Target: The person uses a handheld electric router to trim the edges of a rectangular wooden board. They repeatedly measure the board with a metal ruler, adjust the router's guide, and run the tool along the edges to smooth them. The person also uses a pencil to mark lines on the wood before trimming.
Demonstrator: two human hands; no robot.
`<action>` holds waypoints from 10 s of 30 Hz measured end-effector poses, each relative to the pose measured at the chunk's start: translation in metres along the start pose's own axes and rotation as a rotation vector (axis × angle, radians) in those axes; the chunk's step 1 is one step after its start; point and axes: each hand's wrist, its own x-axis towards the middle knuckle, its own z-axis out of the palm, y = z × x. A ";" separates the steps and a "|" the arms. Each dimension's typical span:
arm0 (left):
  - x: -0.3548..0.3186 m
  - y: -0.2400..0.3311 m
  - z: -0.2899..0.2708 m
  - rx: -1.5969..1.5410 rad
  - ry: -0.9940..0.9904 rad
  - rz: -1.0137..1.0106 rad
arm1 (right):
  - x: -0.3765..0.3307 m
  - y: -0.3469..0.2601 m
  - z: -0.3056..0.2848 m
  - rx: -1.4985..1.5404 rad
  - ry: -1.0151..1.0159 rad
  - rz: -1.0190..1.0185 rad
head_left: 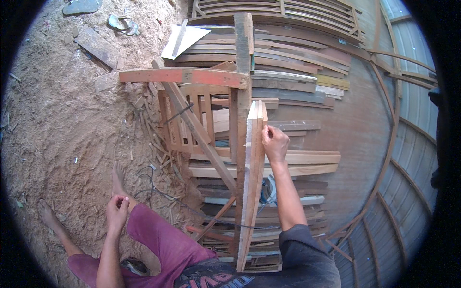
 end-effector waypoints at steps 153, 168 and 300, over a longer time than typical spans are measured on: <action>-0.122 0.427 0.215 -0.234 0.493 -0.177 | -0.013 0.067 0.029 1.971 -0.527 0.911; -0.117 0.434 0.211 -0.190 0.534 -0.229 | -0.015 0.070 0.030 2.020 -0.480 0.870; -0.136 0.428 0.241 -0.212 0.577 -0.138 | -0.003 0.090 0.042 2.098 -0.750 0.712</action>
